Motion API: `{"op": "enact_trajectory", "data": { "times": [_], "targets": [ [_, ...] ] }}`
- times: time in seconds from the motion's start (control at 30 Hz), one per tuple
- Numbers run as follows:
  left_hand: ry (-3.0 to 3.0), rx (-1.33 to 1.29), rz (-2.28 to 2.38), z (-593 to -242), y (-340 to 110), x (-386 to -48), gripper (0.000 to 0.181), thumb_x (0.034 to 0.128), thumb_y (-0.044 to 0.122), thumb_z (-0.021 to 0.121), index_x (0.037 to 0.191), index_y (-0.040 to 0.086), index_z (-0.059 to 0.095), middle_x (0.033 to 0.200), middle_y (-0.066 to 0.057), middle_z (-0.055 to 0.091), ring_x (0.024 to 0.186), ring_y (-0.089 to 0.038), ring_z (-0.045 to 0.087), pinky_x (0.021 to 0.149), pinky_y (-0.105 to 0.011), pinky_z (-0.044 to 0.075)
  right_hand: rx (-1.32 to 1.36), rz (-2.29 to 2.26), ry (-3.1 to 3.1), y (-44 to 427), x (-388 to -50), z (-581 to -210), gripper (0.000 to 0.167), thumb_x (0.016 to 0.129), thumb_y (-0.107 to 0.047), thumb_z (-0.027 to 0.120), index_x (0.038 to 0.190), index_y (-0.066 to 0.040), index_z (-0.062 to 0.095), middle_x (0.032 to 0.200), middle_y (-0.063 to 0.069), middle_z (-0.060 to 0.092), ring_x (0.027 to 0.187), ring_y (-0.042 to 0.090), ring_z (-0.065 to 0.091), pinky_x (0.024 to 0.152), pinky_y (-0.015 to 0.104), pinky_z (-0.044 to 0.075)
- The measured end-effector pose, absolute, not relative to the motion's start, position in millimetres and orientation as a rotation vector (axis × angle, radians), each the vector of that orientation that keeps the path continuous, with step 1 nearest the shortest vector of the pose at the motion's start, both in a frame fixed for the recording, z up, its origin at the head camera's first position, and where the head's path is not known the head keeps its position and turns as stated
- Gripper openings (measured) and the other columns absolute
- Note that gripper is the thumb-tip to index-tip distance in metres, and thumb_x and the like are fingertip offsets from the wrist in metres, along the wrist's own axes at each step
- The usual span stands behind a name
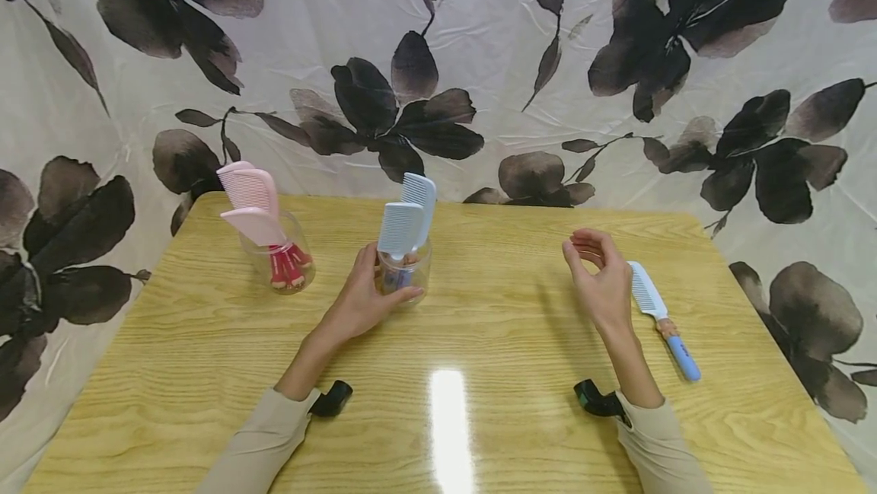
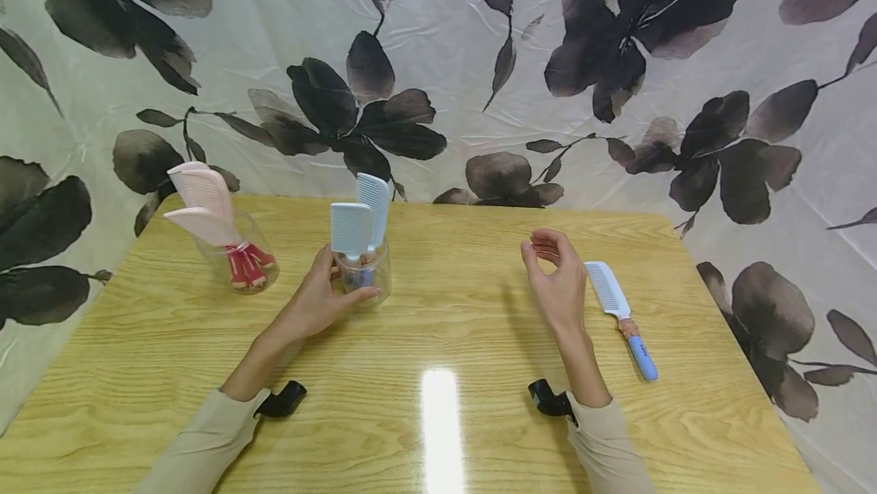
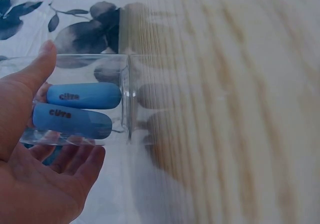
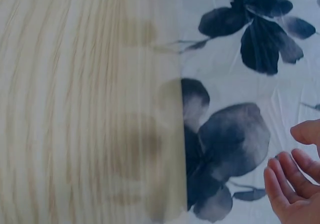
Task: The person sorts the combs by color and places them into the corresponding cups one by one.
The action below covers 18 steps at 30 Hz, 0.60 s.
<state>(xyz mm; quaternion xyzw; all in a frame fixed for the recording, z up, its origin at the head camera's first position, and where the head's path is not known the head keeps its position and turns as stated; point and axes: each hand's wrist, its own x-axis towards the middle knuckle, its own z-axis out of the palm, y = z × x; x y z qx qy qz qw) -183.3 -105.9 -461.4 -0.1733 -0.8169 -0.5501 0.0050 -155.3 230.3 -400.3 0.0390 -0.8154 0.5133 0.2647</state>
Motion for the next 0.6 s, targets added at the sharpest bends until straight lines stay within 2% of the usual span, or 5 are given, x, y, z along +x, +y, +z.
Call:
{"op": "enact_trajectory", "data": {
  "times": [0.4, 0.53, 0.6],
  "targets": [
    [-2.587, -0.52, -1.701, -462, -107, -184, 0.088, 0.0864, 0.017, 0.086, 0.151, 0.001, 0.029, 0.149, -0.023, 0.035, 0.141, -0.04, 0.037, 0.117, -0.064, 0.031, -0.02, 1.321, -2.192, 264, -151, -406, 0.028, 0.097, 0.004, 0.064, 0.121, 0.018, 0.059, 0.117, 0.032, 0.063, 0.1, 0.009, 0.06, 0.093, 0.019, 0.052],
    [-2.592, -0.517, -1.699, -461, -107, -183, 0.088, 0.0866, 0.017, 0.086, 0.152, 0.001, 0.028, 0.149, -0.023, 0.035, 0.141, -0.04, 0.038, 0.117, -0.064, 0.031, -0.085, 1.295, -2.194, 277, -151, -411, 0.03, 0.098, 0.001, 0.063, 0.123, 0.017, 0.059, 0.117, 0.028, 0.063, 0.1, 0.004, 0.058, 0.092, 0.018, 0.051],
    [-2.588, -0.52, -1.708, -461, -107, -183, 0.088, 0.0867, 0.017, 0.085, 0.152, 0.001, 0.028, 0.149, -0.023, 0.035, 0.141, -0.04, 0.038, 0.117, -0.064, 0.031, -0.121, 1.296, -2.191, 281, -151, -414, 0.029, 0.098, 0.001, 0.064, 0.123, 0.016, 0.059, 0.116, 0.024, 0.062, 0.101, 0.005, 0.058, 0.091, 0.016, 0.051]
  ]
}}
